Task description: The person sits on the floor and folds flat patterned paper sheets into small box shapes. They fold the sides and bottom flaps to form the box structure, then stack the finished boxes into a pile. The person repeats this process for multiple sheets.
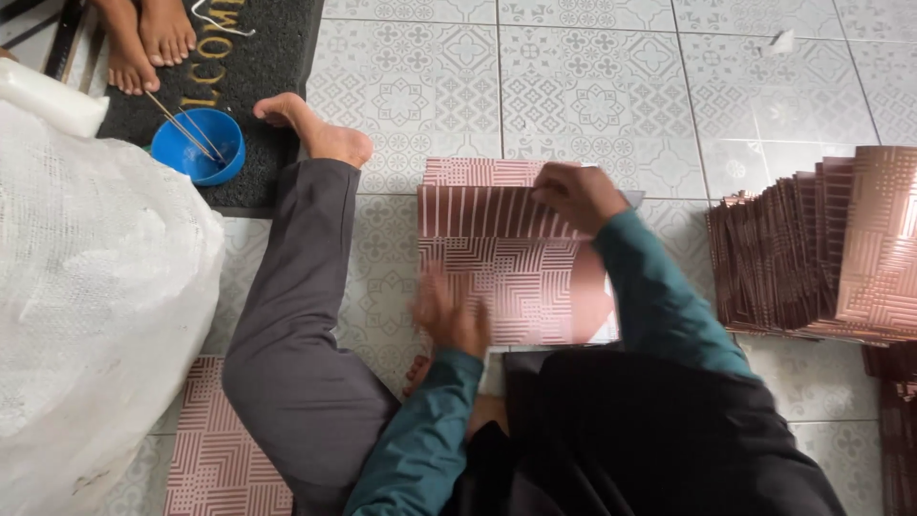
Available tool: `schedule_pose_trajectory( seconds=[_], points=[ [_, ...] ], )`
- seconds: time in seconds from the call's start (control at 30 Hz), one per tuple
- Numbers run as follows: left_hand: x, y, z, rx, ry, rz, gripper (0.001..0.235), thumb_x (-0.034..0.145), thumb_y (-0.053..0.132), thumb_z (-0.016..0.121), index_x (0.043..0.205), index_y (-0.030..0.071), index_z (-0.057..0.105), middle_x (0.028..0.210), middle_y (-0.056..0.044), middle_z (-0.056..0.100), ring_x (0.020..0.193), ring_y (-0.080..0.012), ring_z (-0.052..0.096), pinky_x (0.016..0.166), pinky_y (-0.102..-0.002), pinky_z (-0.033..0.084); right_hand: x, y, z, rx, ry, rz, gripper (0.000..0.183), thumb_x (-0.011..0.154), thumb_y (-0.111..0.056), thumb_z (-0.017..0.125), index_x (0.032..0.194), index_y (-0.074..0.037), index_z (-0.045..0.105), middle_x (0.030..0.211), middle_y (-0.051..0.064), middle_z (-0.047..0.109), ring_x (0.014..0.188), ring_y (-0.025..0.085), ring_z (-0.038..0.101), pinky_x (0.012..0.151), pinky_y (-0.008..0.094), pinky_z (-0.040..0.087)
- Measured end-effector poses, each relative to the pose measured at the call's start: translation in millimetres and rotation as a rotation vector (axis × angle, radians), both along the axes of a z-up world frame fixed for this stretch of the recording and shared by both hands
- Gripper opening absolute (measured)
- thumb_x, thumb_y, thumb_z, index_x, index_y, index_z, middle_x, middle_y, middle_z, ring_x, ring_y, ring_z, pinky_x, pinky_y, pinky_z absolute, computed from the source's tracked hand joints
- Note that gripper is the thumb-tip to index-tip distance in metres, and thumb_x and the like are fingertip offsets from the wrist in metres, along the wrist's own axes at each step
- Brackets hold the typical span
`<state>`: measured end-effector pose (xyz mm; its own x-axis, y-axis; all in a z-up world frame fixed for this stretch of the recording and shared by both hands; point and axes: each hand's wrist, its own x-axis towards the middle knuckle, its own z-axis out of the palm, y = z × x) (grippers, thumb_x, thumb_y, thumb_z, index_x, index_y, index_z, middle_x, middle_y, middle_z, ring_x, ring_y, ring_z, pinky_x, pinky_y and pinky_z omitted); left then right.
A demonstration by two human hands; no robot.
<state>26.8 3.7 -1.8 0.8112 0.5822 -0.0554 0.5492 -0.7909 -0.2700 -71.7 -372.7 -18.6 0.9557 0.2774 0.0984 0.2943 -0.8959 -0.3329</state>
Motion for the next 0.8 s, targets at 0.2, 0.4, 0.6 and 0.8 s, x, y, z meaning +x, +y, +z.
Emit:
schedule_pose_trajectory(
  seconds=[0.2,0.4,0.6,0.8],
  points=[
    [20.3,3.4,-26.1,-0.268,-0.166,0.01,0.104,0.086,0.008,0.069,0.155,-0.018,-0.005,0.164,-0.034,-0.003,0.158,-0.0428,0.007,0.128,-0.069,0.0,-97.4,-28.4,125.5,0.902,0.276,-0.026,0.023,0.099,-0.018,0.069,0.119,-0.008,0.065,0.089,0.006,0.072,0.079,0.015,0.067,0.08,0.031,0.054],
    [22.4,-11.4,-3.8,0.301,0.297,0.067,0.12,0.077,0.029,0.094,0.161,-0.007,0.016,0.168,-0.023,0.014,0.155,-0.0381,0.018,0.116,-0.079,0.012,-120.4,-31.5,21.7,1.198,-0.003,-0.198,0.013,0.106,-0.01,0.059,0.115,-0.011,0.051,0.092,-0.001,0.059,0.088,0.01,0.055,0.081,0.024,0.043],
    [19.1,-9.5,-3.4,-0.044,0.028,0.1,0.118,0.083,0.033,0.088,0.161,-0.005,0.008,0.168,-0.023,0.006,0.156,-0.0365,0.01,0.119,-0.075,0.003,-134.3,1.0,-42.7,1.155,0.108,-0.431,0.044,0.089,-0.027,0.083,0.106,-0.011,0.045,0.09,0.0,0.045,0.076,0.011,0.044,0.064,0.021,0.035],
    [14.6,-18.0,8.5,-0.481,-0.283,0.136,0.117,0.091,0.037,0.082,0.16,-0.003,-0.003,0.168,-0.022,-0.004,0.158,-0.0347,0.0,0.122,-0.071,-0.007,-123.6,15.4,-50.9,1.052,0.177,-0.61,0.038,0.087,-0.037,0.085,0.106,-0.008,0.069,0.091,0.009,0.06,0.083,0.017,0.057,0.071,0.027,0.046]
  ],
)
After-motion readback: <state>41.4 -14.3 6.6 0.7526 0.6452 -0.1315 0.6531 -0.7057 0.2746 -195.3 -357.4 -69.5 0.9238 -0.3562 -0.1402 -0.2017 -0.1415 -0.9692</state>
